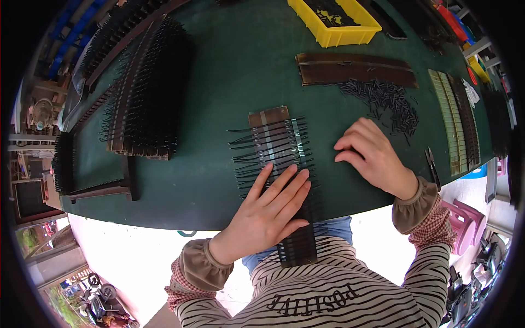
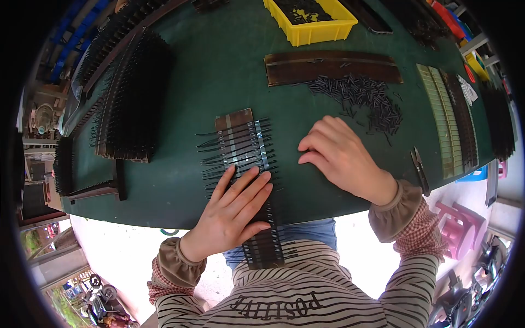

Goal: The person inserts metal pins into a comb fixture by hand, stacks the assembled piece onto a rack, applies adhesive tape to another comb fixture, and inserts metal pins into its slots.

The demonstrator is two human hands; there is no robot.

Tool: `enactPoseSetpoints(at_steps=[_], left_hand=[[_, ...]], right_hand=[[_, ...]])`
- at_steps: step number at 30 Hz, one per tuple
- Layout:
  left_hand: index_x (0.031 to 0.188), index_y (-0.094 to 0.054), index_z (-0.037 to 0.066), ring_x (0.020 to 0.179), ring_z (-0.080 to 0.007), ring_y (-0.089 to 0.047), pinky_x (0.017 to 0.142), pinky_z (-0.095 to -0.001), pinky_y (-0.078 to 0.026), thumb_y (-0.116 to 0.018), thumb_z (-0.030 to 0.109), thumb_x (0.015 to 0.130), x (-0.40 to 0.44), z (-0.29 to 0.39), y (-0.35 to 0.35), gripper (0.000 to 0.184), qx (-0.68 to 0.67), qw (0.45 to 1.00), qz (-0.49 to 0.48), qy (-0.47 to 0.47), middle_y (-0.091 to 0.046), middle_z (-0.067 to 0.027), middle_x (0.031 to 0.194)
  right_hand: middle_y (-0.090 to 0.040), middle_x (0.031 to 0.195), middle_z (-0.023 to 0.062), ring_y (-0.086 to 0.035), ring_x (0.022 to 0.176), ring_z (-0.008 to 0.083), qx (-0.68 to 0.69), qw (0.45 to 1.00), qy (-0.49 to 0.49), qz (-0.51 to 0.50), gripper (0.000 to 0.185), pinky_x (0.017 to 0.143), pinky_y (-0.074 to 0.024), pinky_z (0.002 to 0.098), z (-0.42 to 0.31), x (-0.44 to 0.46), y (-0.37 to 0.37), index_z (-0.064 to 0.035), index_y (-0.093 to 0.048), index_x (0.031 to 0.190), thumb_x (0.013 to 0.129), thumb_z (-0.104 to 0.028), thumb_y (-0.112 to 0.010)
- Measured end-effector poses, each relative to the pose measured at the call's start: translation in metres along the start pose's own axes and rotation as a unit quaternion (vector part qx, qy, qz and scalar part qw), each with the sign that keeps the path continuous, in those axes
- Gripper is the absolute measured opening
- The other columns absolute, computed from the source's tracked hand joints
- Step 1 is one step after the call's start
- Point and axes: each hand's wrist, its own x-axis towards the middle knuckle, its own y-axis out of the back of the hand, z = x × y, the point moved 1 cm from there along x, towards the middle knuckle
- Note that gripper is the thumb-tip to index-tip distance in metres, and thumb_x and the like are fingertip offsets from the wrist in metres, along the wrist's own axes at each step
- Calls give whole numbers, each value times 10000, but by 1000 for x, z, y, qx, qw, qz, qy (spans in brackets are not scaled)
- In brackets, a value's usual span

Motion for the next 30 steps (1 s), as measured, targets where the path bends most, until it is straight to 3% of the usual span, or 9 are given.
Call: enactPoseSetpoints(at_steps=[7, 16, 24, 30], left_hand=[[1352, -590, -49, 1425, -373, -460, 1188, -598, -298, -755, 305, 848, -1, 0, 0, 637, -7, 1000, 8, -1, -524, -190, 1494], [1337, -598, -59, 1412, -378, -472, 1180, -602, -309, -774, 267, 823, -1, 1, 0, 634, -4, 1000, 9, 1, -527, -198, 1486], [1330, -606, -55, 1408, -378, -474, 1179, -601, -309, -785, 252, 802, 0, 1, -1, 636, -5, 1000, 12, 1, -533, -199, 1479], [1335, -607, -46, 1413, -373, -471, 1184, -596, -305, -784, 253, 805, 0, 0, -1, 633, -7, 1000, 9, 5, -534, -189, 1484]], right_hand=[[-527, 862, 47, -521, 843, 251, -69, 997, -21, -26, 190, 795, -413, 372, -4, -4, 9, -64, -613, 842, 789, -96, -793], [-522, 870, 39, -517, 857, 235, -26, 999, -11, -40, 181, 783, -397, 363, -7, -11, 7, -85, -607, 841, 796, -71, -782], [-493, 880, 28, -500, 868, 227, 6, 990, 78, -116, 174, 805, -383, 365, -22, 4, -11, -93, -591, 864, 828, -93, -761], [-493, 880, 28, -499, 875, 225, 14, 990, 81, -112, 182, 806, -383, 360, -22, 5, -18, -96, -590, 868, 826, -112, -766]])
